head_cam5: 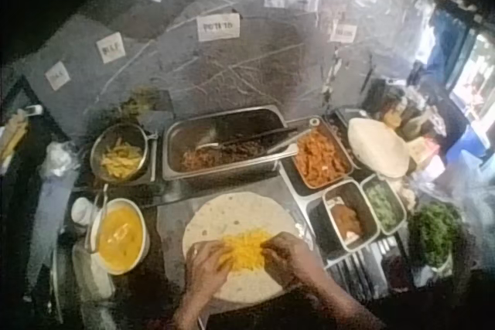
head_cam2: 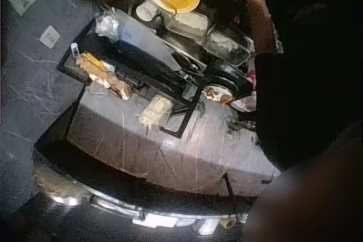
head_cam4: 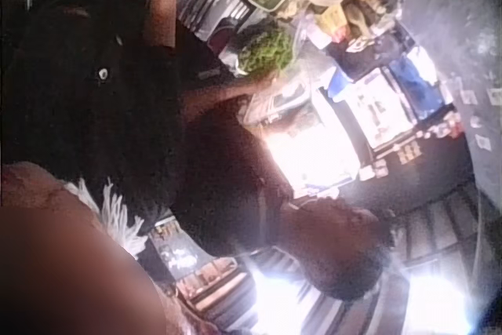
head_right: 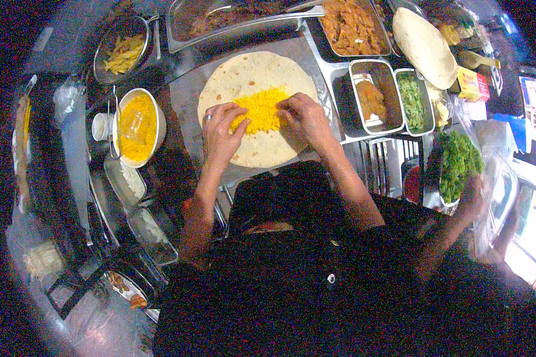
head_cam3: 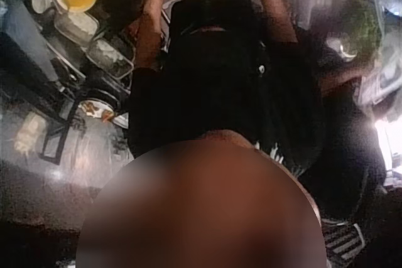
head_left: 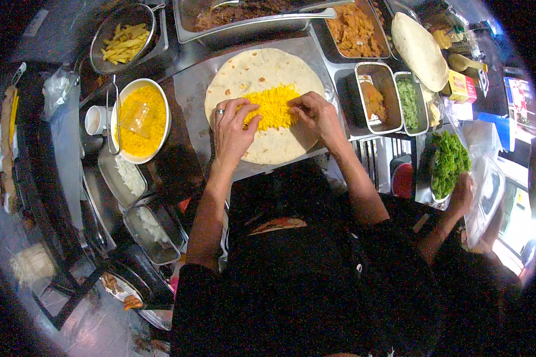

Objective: The person assembles a wrap by placing a tortilla on the counter, adding yellow rice, cooked meat, and sliced mushrooms. They use tongs to transfer ingredients from metal containers and arrange them on the tortilla.

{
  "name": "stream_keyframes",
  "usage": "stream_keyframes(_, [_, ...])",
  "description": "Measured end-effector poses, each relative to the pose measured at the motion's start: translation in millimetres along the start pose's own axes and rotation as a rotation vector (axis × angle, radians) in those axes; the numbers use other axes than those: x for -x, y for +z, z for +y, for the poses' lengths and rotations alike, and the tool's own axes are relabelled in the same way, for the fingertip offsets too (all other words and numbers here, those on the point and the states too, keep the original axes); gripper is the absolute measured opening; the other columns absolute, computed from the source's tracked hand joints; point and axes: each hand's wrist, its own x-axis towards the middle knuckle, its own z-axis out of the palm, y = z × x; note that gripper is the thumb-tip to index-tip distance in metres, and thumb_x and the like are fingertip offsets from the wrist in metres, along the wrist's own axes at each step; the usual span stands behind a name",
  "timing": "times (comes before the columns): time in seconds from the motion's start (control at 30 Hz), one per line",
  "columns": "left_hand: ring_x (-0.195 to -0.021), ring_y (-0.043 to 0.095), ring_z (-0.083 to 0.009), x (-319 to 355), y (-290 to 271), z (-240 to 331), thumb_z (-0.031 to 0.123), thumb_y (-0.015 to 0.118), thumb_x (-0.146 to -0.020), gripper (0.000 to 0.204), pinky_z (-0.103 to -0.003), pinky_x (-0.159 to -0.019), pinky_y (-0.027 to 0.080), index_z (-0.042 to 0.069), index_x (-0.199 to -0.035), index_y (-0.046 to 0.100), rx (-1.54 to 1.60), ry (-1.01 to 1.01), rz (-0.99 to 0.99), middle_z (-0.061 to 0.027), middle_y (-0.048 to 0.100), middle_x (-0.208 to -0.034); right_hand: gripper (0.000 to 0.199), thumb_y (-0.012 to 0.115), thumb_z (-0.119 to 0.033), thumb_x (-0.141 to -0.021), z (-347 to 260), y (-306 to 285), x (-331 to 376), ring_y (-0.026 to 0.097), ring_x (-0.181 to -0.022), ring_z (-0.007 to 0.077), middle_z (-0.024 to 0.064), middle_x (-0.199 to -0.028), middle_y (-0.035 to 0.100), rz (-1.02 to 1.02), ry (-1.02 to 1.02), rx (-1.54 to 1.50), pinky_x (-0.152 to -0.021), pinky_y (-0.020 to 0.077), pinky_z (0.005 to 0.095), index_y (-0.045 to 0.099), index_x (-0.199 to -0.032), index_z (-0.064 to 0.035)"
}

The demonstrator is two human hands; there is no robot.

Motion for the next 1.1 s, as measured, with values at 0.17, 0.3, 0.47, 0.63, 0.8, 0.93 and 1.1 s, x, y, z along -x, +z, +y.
stream_keyframes(0.17, [-0.104,0.055,-0.0262,3,-9,-3,0.011,0.072,-0.075,0.021,-0.039,-0.090,0.044,0.010,-0.096,0.070,0.162,-0.082,0.042,-0.0053,0.062,-0.107,0.017,0.066,-0.006,-0.084,2,-13,-1,0.066,-0.079,0.0226,0.0096,-0.094,0.066,-0.011,-0.078,0.013,-0.070,0.0519,0.0320,0.070,-0.101,-0.0044])
stream_keyframes(0.3, [-0.104,0.055,-0.0277,16,-8,-13,0.010,0.072,-0.075,0.022,-0.039,-0.091,0.045,0.009,-0.097,0.070,0.124,-0.092,0.096,-0.0062,0.062,-0.109,0.016,0.067,-0.011,-0.082,2,-12,12,0.065,-0.085,0.0289,0.0121,-0.088,0.065,0.033,-0.053,0.010,-0.076,0.0525,0.0354,0.070,-0.096,-0.0062])
stream_keyframes(0.47, [-0.103,0.054,-0.0274,14,-5,13,0.011,0.072,-0.076,0.024,-0.039,-0.091,0.043,0.011,-0.100,0.069,-0.059,0.014,0.041,-0.0052,0.061,-0.108,0.017,0.067,-0.012,-0.081,-6,1,21,0.063,-0.087,0.0278,0.0101,-0.091,0.063,0.044,-0.184,0.136,-0.074,0.0528,0.0371,0.069,-0.098,-0.0071])
stream_keyframes(0.63, [-0.102,0.055,-0.0274,29,-4,4,0.009,0.070,-0.076,0.028,-0.039,-0.091,0.043,0.009,-0.104,0.067,-0.016,0.025,0.065,-0.0071,0.060,-0.107,0.018,0.068,-0.011,-0.079,-5,4,30,0.062,-0.087,0.0281,0.0093,-0.088,0.062,0.062,-0.237,0.169,-0.074,0.0526,0.0375,0.069,-0.096,-0.0069])
stream_keyframes(0.8, [-0.097,0.057,-0.0315,33,-6,-1,0.003,0.066,-0.079,0.025,-0.042,-0.087,0.045,0.004,-0.104,0.066,0.077,-0.154,0.232,-0.0124,0.062,-0.102,0.018,0.070,-0.010,-0.077,-18,-1,19,0.061,-0.083,0.0275,0.0085,-0.088,0.063,0.075,-0.272,0.207,-0.071,0.0515,0.0366,0.070,-0.095,-0.0072])
stream_keyframes(0.93, [-0.093,0.058,-0.0308,25,-8,-1,0.001,0.063,-0.080,0.022,-0.040,-0.084,0.046,0.003,-0.102,0.067,-0.040,-0.231,0.168,-0.0129,0.063,-0.097,0.019,0.071,-0.008,-0.075,-24,18,1,0.059,-0.080,0.0253,0.0059,-0.084,0.062,0.080,-0.362,0.270,-0.069,0.0502,0.0353,0.071,-0.094,-0.0083])
stream_keyframes(1.1, [-0.089,0.060,-0.0306,18,-5,-18,0.000,0.060,-0.082,0.021,-0.039,-0.080,0.048,0.001,-0.101,0.068,-0.015,-0.189,0.219,-0.0126,0.064,-0.092,0.023,0.070,-0.007,-0.071,-27,19,-6,0.060,-0.079,0.0239,0.0045,-0.085,0.063,0.100,-0.373,0.285,-0.067,0.0503,0.0346,0.072,-0.094,-0.0113])
